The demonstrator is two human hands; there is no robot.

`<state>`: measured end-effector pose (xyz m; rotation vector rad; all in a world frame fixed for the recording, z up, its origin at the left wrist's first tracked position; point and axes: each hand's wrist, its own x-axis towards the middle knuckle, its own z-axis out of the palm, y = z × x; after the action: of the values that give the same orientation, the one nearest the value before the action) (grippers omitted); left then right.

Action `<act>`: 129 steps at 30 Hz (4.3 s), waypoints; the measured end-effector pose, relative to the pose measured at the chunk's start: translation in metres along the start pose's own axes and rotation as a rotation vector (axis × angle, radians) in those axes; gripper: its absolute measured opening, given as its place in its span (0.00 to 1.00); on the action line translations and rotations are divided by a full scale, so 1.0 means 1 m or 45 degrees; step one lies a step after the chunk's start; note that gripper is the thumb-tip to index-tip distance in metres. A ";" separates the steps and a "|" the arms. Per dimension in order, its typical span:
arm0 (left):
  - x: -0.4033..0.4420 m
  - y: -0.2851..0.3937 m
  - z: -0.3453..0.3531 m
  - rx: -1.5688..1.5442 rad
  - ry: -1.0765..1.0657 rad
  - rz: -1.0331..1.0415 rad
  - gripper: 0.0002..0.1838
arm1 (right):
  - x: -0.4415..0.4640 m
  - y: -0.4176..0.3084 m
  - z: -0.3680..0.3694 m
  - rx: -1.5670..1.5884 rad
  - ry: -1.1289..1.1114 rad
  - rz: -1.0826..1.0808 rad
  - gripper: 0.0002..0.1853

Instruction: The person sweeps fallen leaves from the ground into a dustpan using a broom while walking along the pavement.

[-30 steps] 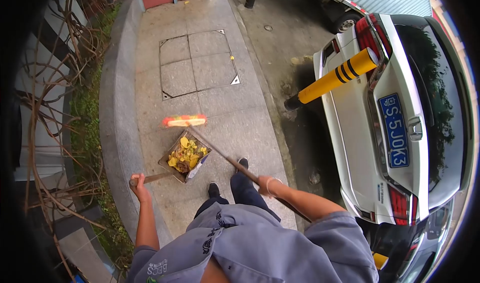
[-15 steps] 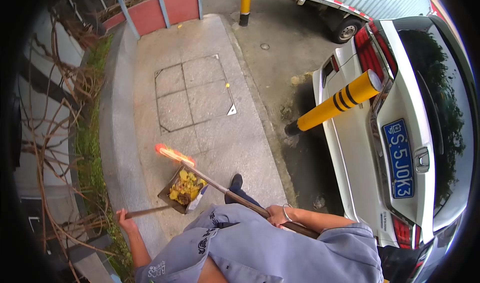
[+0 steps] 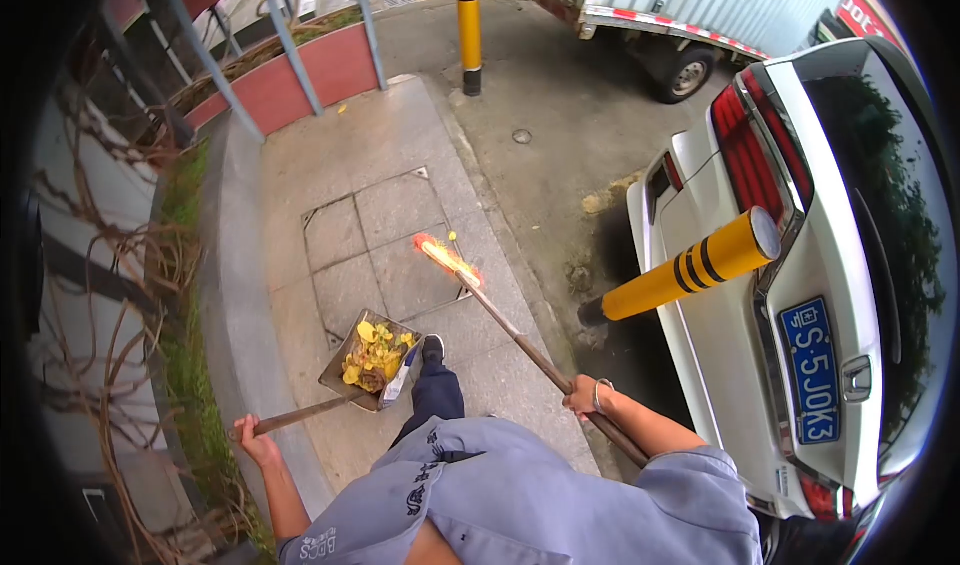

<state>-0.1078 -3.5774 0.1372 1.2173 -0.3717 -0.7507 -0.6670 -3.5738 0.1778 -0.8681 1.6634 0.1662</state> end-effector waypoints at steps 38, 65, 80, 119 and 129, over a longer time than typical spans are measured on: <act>0.185 -0.160 0.542 0.336 -0.894 -0.259 0.11 | 0.135 -0.124 -0.316 0.445 0.283 0.325 0.07; 0.120 -0.315 0.953 0.382 -2.136 -0.374 0.13 | 0.199 -0.111 -0.338 0.497 0.353 1.021 0.10; 0.095 -0.363 0.999 0.477 -2.467 -0.354 0.13 | 0.172 -0.234 -0.265 1.822 0.252 0.242 0.09; 0.201 -0.338 0.974 0.287 -1.912 -0.498 0.11 | 0.087 -0.210 -0.299 1.382 0.382 0.233 0.08; 0.278 -0.206 0.785 -0.110 -0.954 -0.295 0.11 | 0.114 -0.168 -0.331 0.732 0.519 0.180 0.08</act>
<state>-0.4704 -4.3541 0.1646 0.8682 -0.8079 -1.4083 -0.8277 -3.9231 0.2307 -0.3572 2.0041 -0.4042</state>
